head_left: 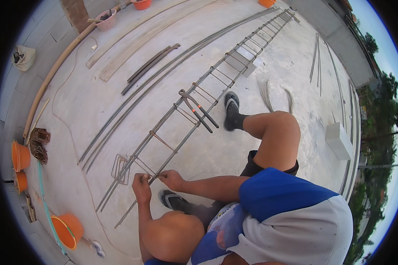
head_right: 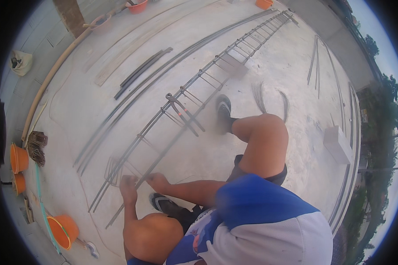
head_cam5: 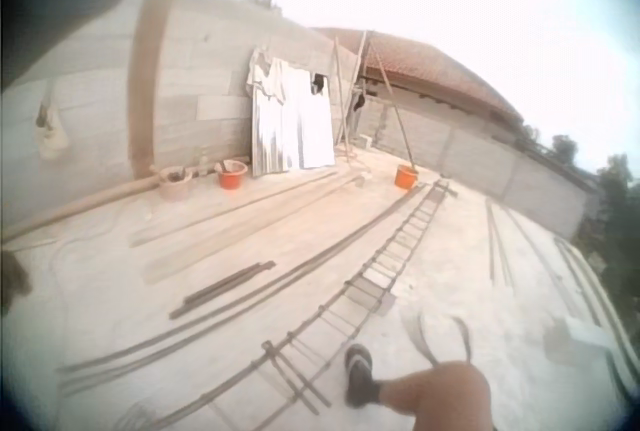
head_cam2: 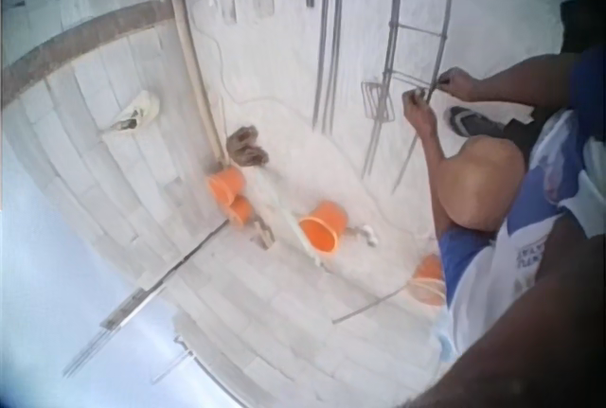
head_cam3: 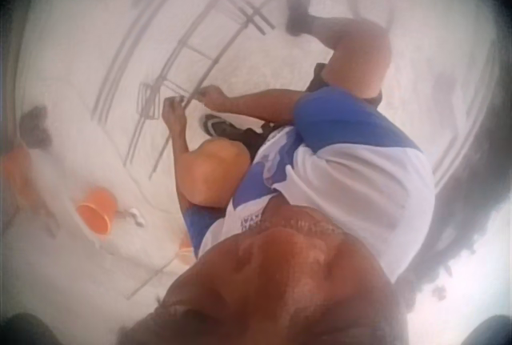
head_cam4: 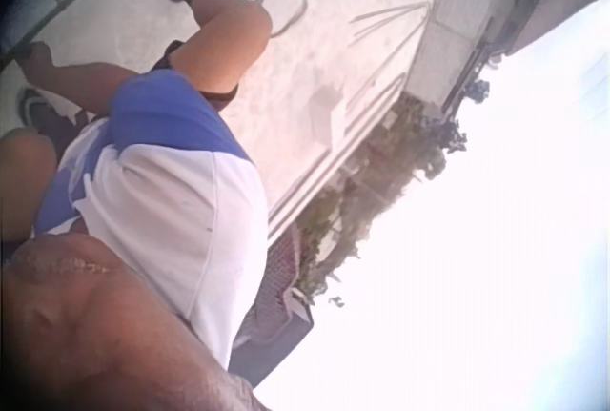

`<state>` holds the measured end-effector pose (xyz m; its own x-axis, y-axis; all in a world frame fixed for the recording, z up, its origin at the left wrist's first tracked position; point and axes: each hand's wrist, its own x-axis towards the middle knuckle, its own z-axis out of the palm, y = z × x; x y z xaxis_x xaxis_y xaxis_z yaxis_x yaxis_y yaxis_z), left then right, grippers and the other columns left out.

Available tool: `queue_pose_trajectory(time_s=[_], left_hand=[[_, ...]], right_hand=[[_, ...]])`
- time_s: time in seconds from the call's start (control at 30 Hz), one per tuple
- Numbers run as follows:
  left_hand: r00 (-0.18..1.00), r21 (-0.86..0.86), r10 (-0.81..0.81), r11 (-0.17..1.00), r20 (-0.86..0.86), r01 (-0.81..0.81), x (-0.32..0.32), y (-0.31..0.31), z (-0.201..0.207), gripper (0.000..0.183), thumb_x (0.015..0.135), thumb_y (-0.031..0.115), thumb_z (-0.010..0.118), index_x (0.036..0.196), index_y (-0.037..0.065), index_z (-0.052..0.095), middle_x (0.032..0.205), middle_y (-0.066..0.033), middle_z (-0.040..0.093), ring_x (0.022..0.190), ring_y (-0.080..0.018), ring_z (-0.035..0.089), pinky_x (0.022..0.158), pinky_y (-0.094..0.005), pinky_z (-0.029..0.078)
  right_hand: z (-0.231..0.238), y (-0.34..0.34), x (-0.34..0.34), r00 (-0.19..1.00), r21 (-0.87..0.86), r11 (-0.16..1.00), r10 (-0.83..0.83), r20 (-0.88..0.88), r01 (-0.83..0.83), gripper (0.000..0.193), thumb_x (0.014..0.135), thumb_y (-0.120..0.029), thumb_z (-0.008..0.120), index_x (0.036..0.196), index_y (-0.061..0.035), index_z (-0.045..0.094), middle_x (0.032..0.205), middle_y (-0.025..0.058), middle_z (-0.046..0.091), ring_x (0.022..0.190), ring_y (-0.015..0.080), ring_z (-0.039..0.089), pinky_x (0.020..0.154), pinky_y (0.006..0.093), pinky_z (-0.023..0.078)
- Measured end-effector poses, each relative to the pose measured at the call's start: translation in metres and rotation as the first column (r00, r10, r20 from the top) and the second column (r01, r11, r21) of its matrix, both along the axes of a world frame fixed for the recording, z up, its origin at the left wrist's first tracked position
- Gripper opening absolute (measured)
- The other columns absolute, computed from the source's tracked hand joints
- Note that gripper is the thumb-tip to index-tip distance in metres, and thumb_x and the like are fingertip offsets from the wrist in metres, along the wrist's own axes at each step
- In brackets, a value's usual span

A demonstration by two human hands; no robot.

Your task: The person sits on the floor and assembles a rebar cage by tying metal rods together with wire. They use pliers to twist and secure the wire at each intersection of the rebar grid.

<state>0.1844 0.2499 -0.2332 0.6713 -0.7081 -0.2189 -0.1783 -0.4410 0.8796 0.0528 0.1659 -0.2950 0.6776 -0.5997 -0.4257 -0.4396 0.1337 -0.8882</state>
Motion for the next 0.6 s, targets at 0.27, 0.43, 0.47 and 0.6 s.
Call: queue_pose_trajectory(time_s=[0.27, 0.43, 0.47, 0.6], left_hand=[[0.999, -0.067, 0.021, 0.997, -0.041, -0.024, 0.005, 0.006, -0.005, 0.014, 0.091, 0.010, 0.056, 0.087, -0.003, 0.059, 0.082, -0.0119, 0.066, 0.079, -0.0179, 0.062, 0.073, -0.0311, 0.048], [0.987, -0.055, 0.060, 0.996, -0.151, -0.069, 0.008, 0.013, 0.001, 0.016, 0.091, 0.012, 0.056, 0.090, -0.003, 0.061, 0.088, -0.0121, 0.069, 0.086, -0.0176, 0.064, 0.081, -0.0306, 0.047], [0.988, -0.028, 0.057, 0.998, -0.145, -0.062, 0.012, 0.020, -0.007, 0.016, 0.092, 0.012, 0.056, 0.091, -0.003, 0.060, 0.089, -0.0116, 0.069, 0.086, -0.0170, 0.063, 0.082, -0.0303, 0.047], [0.958, -0.067, 0.086, 0.992, -0.272, -0.109, 0.005, 0.021, 0.005, 0.017, 0.091, 0.013, 0.057, 0.090, -0.003, 0.061, 0.089, -0.0116, 0.069, 0.087, -0.0165, 0.063, 0.083, -0.0304, 0.047]], right_hand=[[0.006, 0.013, 0.013, 0.998, -0.312, 0.949, 0.056, 0.004, -0.052, 0.028, 0.089, -0.023, 0.058, 0.087, 0.0034, 0.066, 0.076, 0.0264, 0.061, 0.074, 0.0433, 0.059, 0.068, 0.0470, 0.045], [0.004, 0.016, 0.017, 0.993, -0.446, 0.888, 0.119, -0.004, -0.108, 0.025, 0.090, -0.021, 0.058, 0.089, 0.0023, 0.068, 0.082, 0.0248, 0.064, 0.076, 0.0415, 0.061, 0.065, 0.0451, 0.047], [0.016, 0.017, 0.018, 0.985, -0.476, 0.862, 0.157, -0.074, -0.173, 0.028, 0.090, -0.024, 0.058, 0.092, 0.0016, 0.069, 0.082, 0.0250, 0.064, 0.077, 0.0414, 0.061, 0.066, 0.0445, 0.048], [0.017, 0.015, 0.018, 0.976, -0.487, 0.847, 0.160, -0.146, -0.212, 0.031, 0.092, -0.027, 0.055, 0.085, 0.0001, 0.069, 0.077, 0.0245, 0.063, 0.073, 0.0418, 0.062, 0.064, 0.0472, 0.048]])
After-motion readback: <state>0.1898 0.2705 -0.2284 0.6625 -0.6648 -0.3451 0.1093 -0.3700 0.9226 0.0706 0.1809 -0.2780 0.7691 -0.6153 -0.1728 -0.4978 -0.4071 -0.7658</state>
